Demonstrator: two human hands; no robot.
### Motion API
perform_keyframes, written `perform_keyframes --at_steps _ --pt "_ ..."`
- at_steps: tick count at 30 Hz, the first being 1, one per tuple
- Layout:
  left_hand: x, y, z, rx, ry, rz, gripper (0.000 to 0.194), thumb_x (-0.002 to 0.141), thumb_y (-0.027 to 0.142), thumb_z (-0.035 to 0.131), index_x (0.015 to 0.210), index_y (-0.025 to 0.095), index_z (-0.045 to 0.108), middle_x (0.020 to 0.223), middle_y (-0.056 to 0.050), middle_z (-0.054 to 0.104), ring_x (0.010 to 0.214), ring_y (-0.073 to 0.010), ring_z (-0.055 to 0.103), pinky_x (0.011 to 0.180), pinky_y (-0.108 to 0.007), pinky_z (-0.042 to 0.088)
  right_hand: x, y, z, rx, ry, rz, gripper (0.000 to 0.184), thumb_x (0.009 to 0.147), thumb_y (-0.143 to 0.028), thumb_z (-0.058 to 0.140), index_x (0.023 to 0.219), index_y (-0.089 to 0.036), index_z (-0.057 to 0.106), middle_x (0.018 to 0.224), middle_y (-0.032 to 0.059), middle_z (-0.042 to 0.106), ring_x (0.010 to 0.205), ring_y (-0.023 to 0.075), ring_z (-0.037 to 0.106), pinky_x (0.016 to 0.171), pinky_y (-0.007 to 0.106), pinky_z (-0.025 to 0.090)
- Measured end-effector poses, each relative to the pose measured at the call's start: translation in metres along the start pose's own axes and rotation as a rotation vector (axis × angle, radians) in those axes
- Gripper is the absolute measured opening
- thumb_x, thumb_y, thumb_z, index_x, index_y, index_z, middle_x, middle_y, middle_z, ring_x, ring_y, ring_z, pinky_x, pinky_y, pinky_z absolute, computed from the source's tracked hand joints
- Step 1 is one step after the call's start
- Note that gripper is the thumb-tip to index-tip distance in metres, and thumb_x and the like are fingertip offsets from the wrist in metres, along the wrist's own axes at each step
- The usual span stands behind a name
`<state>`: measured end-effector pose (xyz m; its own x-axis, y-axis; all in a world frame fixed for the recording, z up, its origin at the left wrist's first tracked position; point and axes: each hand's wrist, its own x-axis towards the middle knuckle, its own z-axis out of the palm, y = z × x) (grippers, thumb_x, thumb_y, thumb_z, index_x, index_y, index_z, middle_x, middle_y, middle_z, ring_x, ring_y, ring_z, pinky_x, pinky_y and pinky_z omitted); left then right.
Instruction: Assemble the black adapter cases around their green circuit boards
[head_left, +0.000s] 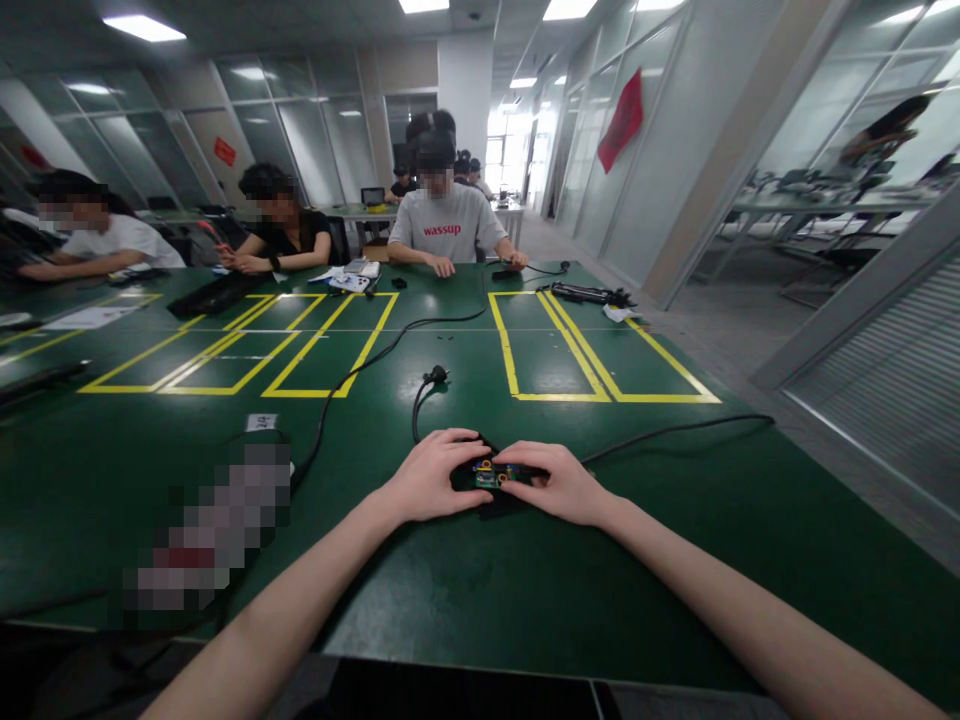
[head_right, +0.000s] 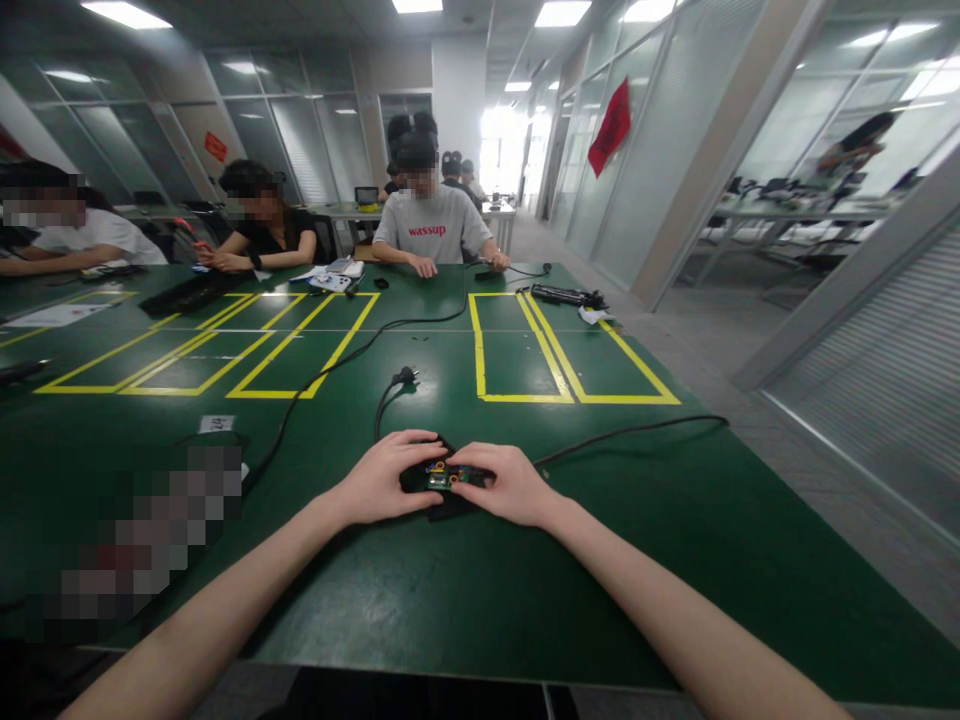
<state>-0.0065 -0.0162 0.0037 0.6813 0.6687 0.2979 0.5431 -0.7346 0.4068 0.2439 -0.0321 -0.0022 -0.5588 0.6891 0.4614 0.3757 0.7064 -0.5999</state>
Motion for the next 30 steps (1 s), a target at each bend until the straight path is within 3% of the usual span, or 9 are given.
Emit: perform_keyframes --at_steps 4,9,15,20,26,30 --pt "-0.001 -0.002 0.001 0.026 -0.057 -0.026 0.078 0.079 0.058 0.082 0.144 0.023 0.059 0.152 -0.017 0.056 0.146 -0.0350 0.047 0.117 -0.056 0.041 -0.002 0.001 0.002 -0.052 0.015 -0.001 0.022 0.092 -0.028 0.069 0.112 -0.021 0.076 0.108 0.0088 0.079 0.086 0.0206 0.077 0.075 0.031 0.062" --pt "-0.001 -0.003 -0.001 -0.012 -0.064 0.003 0.093 0.075 0.061 0.084 0.153 0.025 0.050 0.153 -0.015 0.055 0.147 -0.0346 0.045 0.118 -0.055 0.042 -0.001 0.008 0.006 -0.126 0.046 0.052 0.025 0.091 -0.027 0.069 0.115 -0.025 0.076 0.119 0.0086 0.076 0.103 0.0239 0.075 0.089 0.037 0.062" --pt "-0.002 -0.003 0.002 -0.019 -0.047 -0.026 0.085 0.081 0.057 0.080 0.151 0.021 0.051 0.155 -0.016 0.053 0.150 -0.0339 0.041 0.120 -0.054 0.042 0.000 0.009 0.004 -0.186 0.021 0.011 0.022 0.090 -0.029 0.071 0.111 -0.023 0.075 0.117 0.0107 0.075 0.106 0.0260 0.073 0.095 0.042 0.060" --pt "-0.002 -0.005 0.005 -0.022 -0.055 -0.026 0.091 0.085 0.057 0.077 0.159 0.021 0.039 0.162 -0.015 0.044 0.156 -0.0338 0.031 0.124 -0.056 0.036 0.001 0.007 0.005 -0.206 -0.014 -0.061 0.020 0.091 -0.030 0.071 0.110 -0.023 0.074 0.120 0.0119 0.074 0.109 0.0275 0.071 0.097 0.048 0.058" --pt "-0.001 -0.002 0.001 -0.026 -0.009 0.009 0.081 0.086 0.053 0.076 0.154 0.021 0.046 0.155 -0.014 0.053 0.150 -0.0336 0.041 0.122 -0.053 0.039 0.002 0.008 0.002 -0.266 0.037 0.035 0.016 0.090 -0.033 0.072 0.101 -0.023 0.072 0.117 0.0117 0.073 0.105 0.0287 0.069 0.093 0.047 0.057" --pt "0.001 0.003 -0.002 -0.052 0.095 0.066 0.047 0.090 0.036 0.071 0.133 0.020 0.062 0.136 -0.013 0.066 0.134 -0.0299 0.055 0.115 -0.049 0.046 0.001 0.011 -0.006 -0.263 0.039 0.085 0.039 0.084 -0.038 0.077 0.116 -0.021 0.065 0.116 0.0121 0.071 0.105 0.0293 0.068 0.092 0.045 0.057"
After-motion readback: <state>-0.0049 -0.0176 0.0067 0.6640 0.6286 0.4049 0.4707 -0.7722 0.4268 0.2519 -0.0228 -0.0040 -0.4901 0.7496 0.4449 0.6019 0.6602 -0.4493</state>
